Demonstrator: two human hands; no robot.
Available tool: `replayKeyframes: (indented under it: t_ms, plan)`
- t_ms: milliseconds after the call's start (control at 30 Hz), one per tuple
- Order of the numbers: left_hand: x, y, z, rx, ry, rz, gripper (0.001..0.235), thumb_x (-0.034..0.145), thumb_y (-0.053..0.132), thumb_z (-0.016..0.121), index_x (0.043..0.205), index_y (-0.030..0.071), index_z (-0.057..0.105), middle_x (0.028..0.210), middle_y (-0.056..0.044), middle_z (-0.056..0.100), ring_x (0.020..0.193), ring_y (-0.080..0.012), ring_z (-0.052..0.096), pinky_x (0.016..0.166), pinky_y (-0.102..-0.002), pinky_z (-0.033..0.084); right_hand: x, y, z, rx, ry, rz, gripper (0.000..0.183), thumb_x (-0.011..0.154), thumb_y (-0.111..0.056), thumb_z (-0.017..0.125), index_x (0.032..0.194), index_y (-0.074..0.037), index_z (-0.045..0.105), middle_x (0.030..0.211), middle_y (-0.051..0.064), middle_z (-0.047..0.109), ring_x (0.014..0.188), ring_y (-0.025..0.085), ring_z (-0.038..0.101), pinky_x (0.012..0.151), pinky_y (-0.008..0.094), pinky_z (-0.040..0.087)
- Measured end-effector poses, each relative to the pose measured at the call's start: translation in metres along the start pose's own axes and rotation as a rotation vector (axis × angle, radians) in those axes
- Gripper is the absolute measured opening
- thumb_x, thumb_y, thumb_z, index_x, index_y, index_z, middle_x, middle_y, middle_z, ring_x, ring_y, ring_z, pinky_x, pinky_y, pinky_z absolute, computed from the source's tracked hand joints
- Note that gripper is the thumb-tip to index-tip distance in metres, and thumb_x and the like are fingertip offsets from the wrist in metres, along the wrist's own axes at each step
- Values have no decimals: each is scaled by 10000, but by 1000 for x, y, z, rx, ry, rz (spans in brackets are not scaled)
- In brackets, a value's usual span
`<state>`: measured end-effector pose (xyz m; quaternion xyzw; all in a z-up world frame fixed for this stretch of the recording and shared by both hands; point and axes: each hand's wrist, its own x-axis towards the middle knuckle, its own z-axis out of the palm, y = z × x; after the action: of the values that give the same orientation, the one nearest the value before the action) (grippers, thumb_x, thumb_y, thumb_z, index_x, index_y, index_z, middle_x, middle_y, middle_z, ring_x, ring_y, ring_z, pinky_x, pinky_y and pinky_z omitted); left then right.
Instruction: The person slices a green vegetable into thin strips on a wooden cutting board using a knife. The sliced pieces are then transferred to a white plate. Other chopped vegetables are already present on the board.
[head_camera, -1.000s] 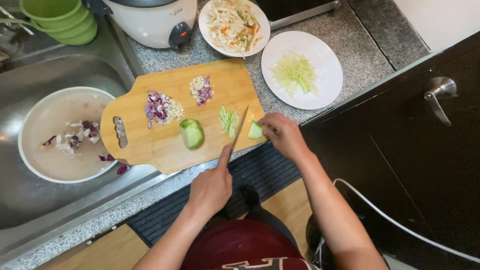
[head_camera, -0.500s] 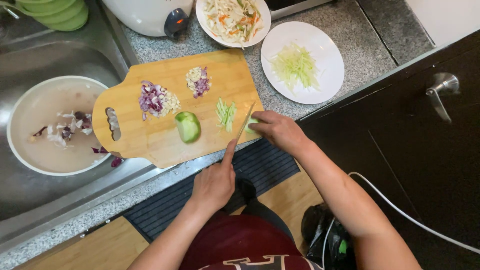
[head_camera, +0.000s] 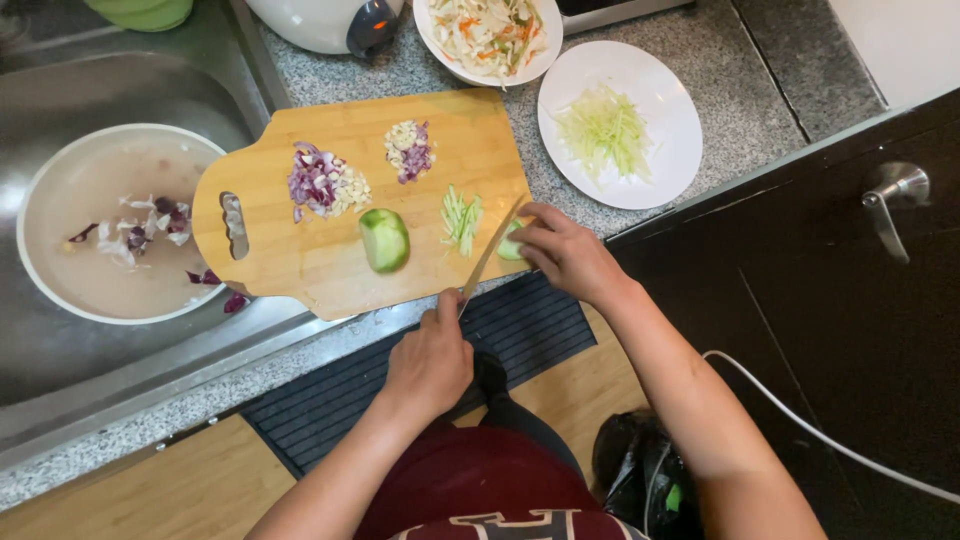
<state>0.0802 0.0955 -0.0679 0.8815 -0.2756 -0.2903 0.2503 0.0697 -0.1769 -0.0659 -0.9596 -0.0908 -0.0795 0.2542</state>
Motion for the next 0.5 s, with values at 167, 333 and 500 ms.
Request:
replayKeyframes:
  t_ms: [167, 333, 500]
  plan:
    - [-5, -1, -6, -74, 9, -8, 449, 992, 163, 400, 1417, 117, 261, 1049, -254, 610, 811, -579, 665, 648, -637, 559, 20, -29, -15, -28, -171, 39, 513, 854, -106, 803, 1341, -164, 656, 1501, 144, 537, 1183, 408, 654, 996, 518, 541]
    - [-16, 5, -29, -168, 58, 30, 412, 1027, 98, 345, 1430, 45, 278, 1031, -293, 623, 792, -562, 674, 618, -601, 545, 30, -30, -14, -113, -264, 32, 564, 783, -55, 839, 1312, -139, 662, 1402, 149, 586, 1174, 423, 637, 940, 487, 572]
    - [-16, -9, -18, -110, -2, 8, 424, 1031, 230, 369, 1436, 147, 277, 1092, -276, 637, 867, -591, 664, 699, -655, 529, 27, -23, -9, -267, -309, -39, 445, 807, -105, 824, 1228, -146, 686, 1294, 56, 658, 1168, 322, 646, 925, 396, 583]
